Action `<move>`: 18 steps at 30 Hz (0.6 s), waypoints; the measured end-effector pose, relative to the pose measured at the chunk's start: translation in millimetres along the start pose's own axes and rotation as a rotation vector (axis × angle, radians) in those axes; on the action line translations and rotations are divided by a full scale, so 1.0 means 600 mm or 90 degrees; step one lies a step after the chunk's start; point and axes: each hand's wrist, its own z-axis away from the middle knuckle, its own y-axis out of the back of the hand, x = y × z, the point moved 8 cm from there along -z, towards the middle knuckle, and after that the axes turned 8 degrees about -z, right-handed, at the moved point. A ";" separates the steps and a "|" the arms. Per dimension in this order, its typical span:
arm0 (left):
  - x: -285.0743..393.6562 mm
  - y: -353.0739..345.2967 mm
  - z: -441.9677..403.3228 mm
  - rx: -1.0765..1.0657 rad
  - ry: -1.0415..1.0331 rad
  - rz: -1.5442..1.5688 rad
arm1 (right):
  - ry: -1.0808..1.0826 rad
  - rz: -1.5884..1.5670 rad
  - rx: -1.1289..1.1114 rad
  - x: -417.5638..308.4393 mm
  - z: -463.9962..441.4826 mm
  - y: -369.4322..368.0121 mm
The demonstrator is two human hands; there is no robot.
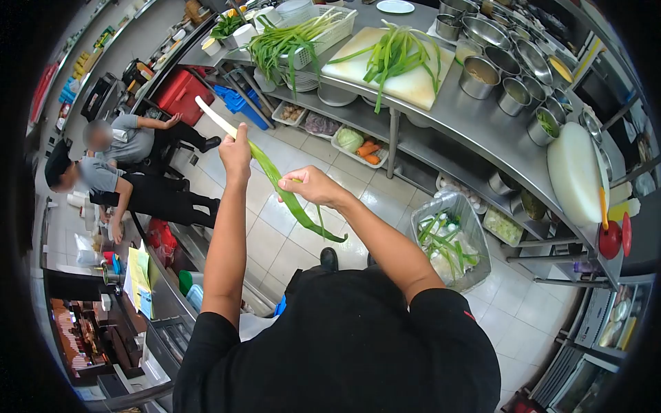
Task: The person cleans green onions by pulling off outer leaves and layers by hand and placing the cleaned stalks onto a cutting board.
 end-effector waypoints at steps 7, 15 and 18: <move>-0.007 0.028 -0.025 0.032 0.004 0.024 | -0.044 0.098 0.040 0.036 0.029 0.014; 0.003 0.031 -0.023 -0.004 -0.007 0.044 | -0.158 -0.210 -0.027 0.057 0.032 -0.007; 0.006 0.051 -0.029 0.060 -0.029 -0.037 | -0.170 -0.123 -0.022 0.065 0.026 -0.011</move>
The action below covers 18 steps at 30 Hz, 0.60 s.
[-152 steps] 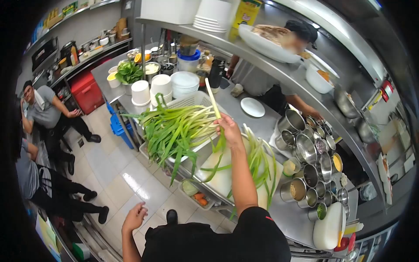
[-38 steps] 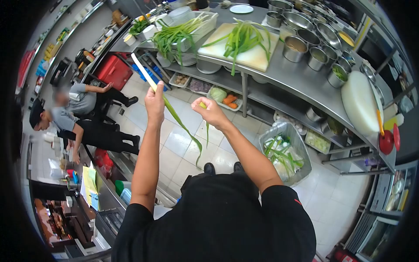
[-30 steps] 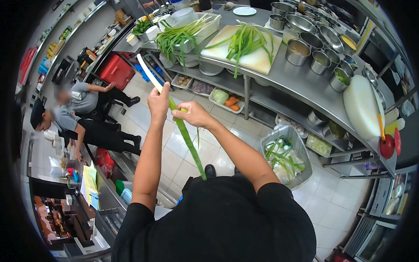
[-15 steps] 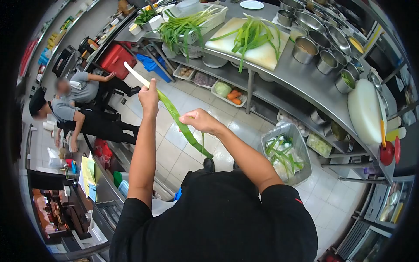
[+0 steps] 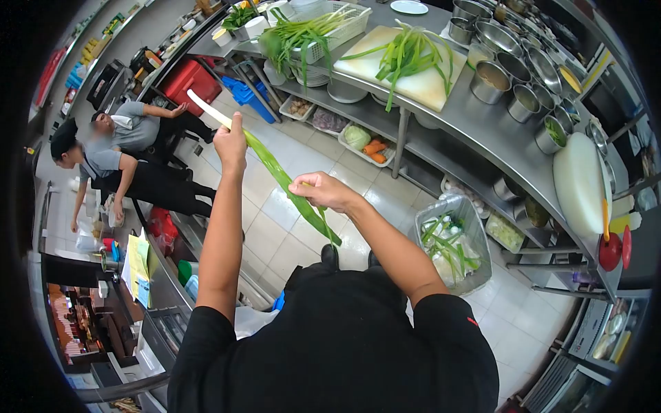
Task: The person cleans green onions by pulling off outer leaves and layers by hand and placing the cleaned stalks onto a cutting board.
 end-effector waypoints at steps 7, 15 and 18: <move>-0.021 0.056 -0.038 0.046 0.001 0.110 | 0.002 0.012 -0.014 0.037 0.011 0.008; -0.023 0.134 -0.053 0.122 -0.054 -0.051 | 0.000 0.158 -0.029 0.035 0.028 0.003; -0.060 0.144 -0.049 0.140 -0.014 -0.015 | -0.034 0.090 0.018 0.057 0.025 0.011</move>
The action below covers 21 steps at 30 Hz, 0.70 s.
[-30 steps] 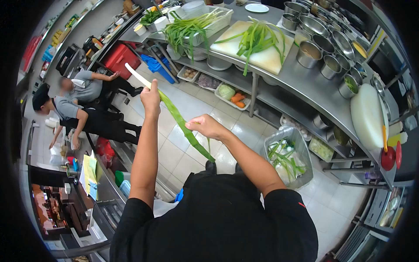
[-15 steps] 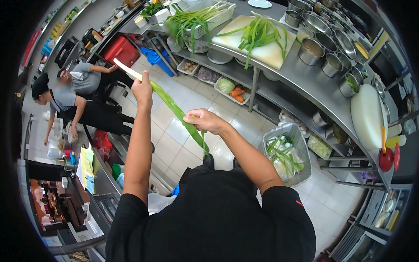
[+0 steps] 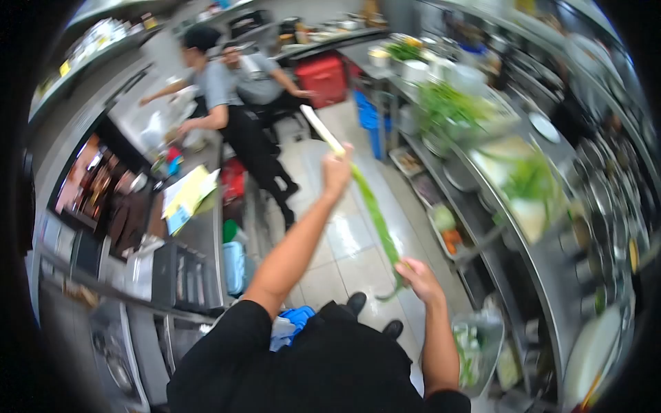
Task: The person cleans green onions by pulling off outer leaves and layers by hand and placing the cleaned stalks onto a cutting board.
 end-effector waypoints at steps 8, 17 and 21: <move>-0.081 0.039 0.046 0.043 0.193 0.242 | -0.069 0.107 -0.029 0.002 -0.003 -0.014; -0.185 0.007 0.044 0.023 0.437 0.713 | 0.000 0.295 -0.021 -0.023 -0.002 -0.021; -0.119 0.035 0.035 0.083 0.360 0.603 | 0.013 0.249 0.064 -0.057 0.003 -0.016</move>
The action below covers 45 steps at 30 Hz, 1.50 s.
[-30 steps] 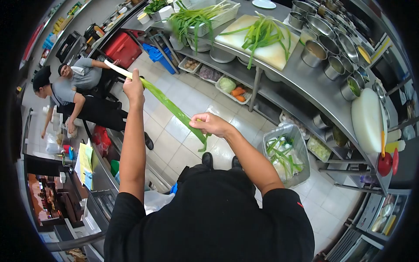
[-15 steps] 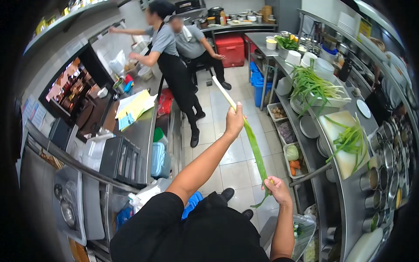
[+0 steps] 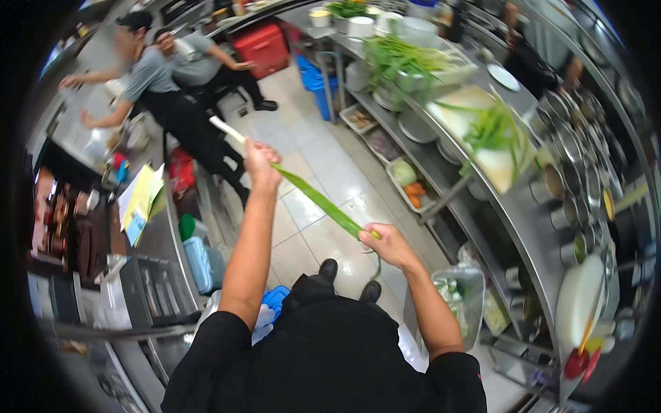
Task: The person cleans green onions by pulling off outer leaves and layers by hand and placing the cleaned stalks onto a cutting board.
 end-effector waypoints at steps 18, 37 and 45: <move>-0.190 -0.147 0.003 -0.605 0.335 0.133 | 0.080 0.112 0.861 0.107 0.410 0.212; -0.165 -0.237 0.207 -0.543 0.261 0.042 | -0.323 0.229 0.600 0.670 0.476 0.295; -0.166 -0.216 0.162 -0.533 0.290 0.106 | -0.056 0.171 0.430 0.309 0.192 0.229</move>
